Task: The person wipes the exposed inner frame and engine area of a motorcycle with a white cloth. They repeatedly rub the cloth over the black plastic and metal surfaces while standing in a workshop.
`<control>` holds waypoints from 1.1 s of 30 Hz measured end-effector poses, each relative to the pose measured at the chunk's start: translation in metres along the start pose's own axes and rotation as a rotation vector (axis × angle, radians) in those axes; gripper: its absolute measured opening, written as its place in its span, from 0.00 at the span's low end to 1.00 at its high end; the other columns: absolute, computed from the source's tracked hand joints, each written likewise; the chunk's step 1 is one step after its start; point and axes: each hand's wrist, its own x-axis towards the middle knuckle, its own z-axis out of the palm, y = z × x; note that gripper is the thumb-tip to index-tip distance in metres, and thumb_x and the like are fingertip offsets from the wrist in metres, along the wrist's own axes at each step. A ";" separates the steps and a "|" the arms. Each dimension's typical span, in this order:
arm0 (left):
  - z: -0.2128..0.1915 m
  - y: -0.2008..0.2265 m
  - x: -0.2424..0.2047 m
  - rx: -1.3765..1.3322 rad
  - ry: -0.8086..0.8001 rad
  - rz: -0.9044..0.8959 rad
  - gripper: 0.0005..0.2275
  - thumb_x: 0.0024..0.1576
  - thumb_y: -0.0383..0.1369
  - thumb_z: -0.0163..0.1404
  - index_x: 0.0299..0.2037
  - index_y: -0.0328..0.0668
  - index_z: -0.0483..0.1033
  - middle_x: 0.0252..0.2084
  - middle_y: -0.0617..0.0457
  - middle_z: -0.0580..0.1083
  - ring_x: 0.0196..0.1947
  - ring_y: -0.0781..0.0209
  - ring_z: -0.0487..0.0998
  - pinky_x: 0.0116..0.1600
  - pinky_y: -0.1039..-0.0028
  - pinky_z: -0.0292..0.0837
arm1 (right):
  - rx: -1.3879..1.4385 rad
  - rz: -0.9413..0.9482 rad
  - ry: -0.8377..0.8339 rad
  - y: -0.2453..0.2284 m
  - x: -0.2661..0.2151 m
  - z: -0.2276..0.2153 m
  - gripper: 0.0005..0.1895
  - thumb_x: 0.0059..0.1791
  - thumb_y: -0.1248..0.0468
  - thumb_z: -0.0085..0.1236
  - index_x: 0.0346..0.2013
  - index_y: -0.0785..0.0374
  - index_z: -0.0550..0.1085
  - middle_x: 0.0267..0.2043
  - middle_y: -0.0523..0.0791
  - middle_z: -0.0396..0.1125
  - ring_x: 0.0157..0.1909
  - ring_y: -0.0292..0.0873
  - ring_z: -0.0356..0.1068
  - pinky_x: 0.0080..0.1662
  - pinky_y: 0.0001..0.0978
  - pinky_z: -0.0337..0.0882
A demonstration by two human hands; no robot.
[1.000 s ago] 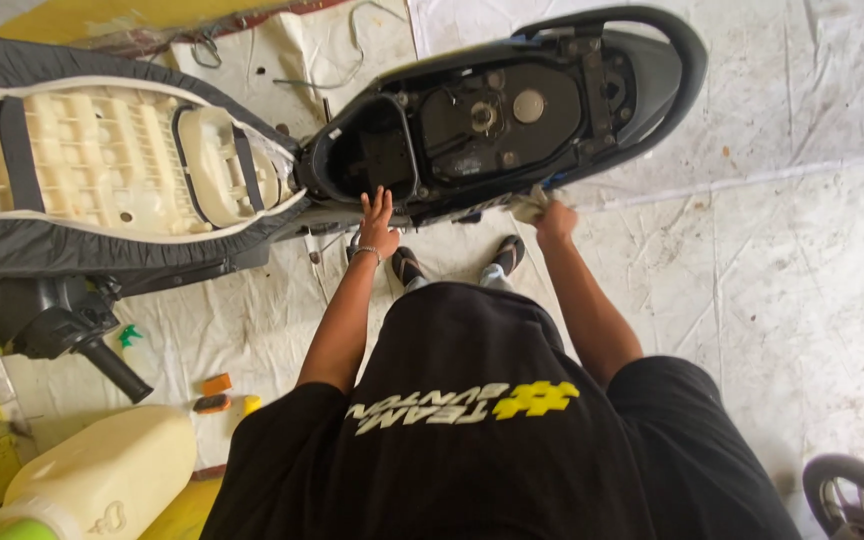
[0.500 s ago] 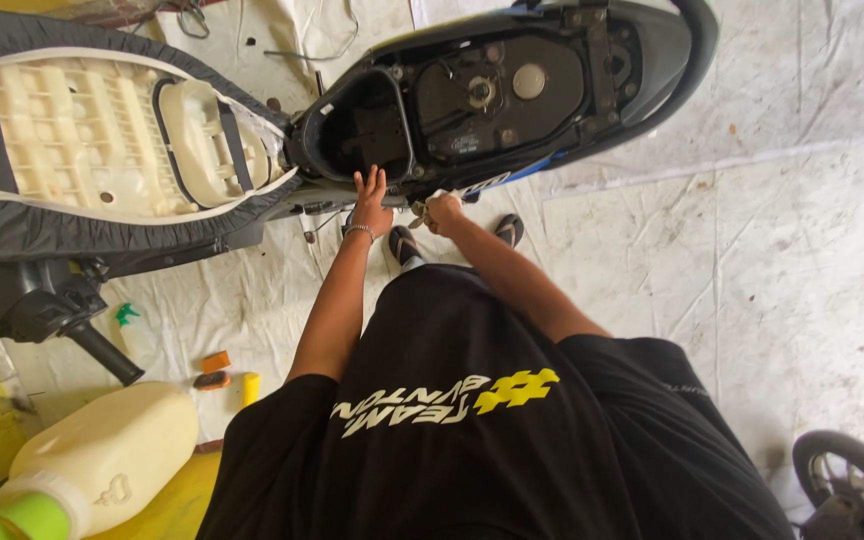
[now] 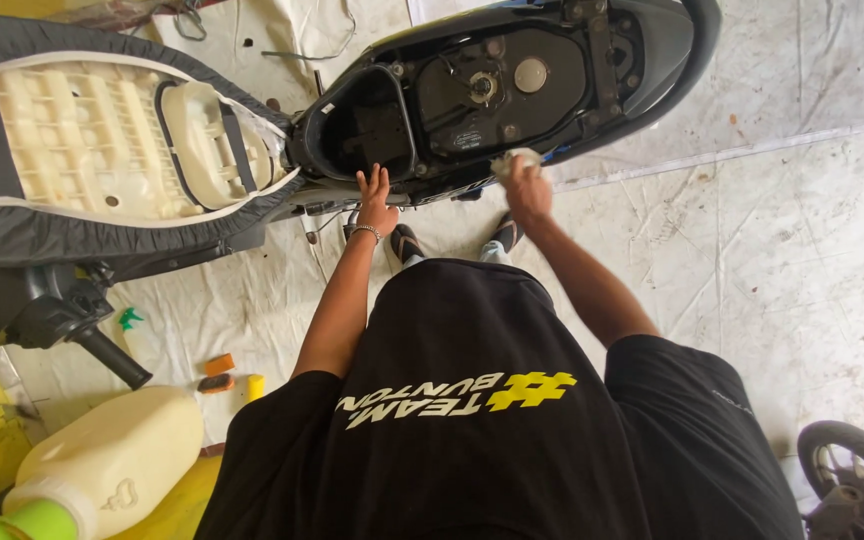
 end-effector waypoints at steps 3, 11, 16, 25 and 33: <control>0.008 0.009 0.002 -0.017 -0.019 -0.041 0.40 0.56 0.21 0.48 0.78 0.50 0.39 0.81 0.59 0.33 0.79 0.42 0.24 0.66 0.65 0.69 | -0.425 -0.391 0.119 -0.020 0.018 0.087 0.26 0.43 0.65 0.54 0.52 0.73 0.61 0.54 0.65 0.71 0.34 0.55 0.76 0.28 0.40 0.75; 0.001 0.005 0.002 0.022 -0.078 -0.089 0.42 0.54 0.15 0.43 0.79 0.48 0.37 0.82 0.56 0.31 0.80 0.39 0.23 0.62 0.64 0.69 | 0.079 -0.174 -0.287 -0.140 0.017 0.080 0.15 0.49 0.69 0.49 0.50 0.72 0.66 0.37 0.57 0.74 0.34 0.54 0.77 0.30 0.42 0.78; 0.013 -0.009 0.013 0.011 0.056 0.024 0.45 0.49 0.13 0.44 0.79 0.46 0.37 0.81 0.55 0.32 0.77 0.39 0.22 0.71 0.62 0.60 | -0.030 -0.595 -0.131 -0.167 0.017 0.049 0.18 0.51 0.59 0.53 0.52 0.67 0.67 0.36 0.56 0.73 0.28 0.52 0.76 0.26 0.42 0.74; 0.022 -0.025 0.014 -0.045 0.052 0.027 0.44 0.50 0.10 0.40 0.79 0.49 0.40 0.82 0.58 0.32 0.78 0.42 0.23 0.67 0.63 0.66 | -0.232 -0.964 0.212 -0.088 0.033 0.027 0.23 0.54 0.62 0.54 0.65 0.51 0.65 0.35 0.48 0.69 0.24 0.39 0.70 0.24 0.32 0.69; -0.023 0.042 -0.030 -0.035 -0.122 -0.146 0.44 0.52 0.09 0.40 0.79 0.51 0.36 0.81 0.61 0.30 0.80 0.45 0.23 0.50 0.63 0.76 | -0.418 -0.574 -0.266 -0.014 0.051 -0.055 0.18 0.54 0.56 0.54 0.59 0.46 0.69 0.34 0.48 0.69 0.26 0.43 0.73 0.24 0.35 0.72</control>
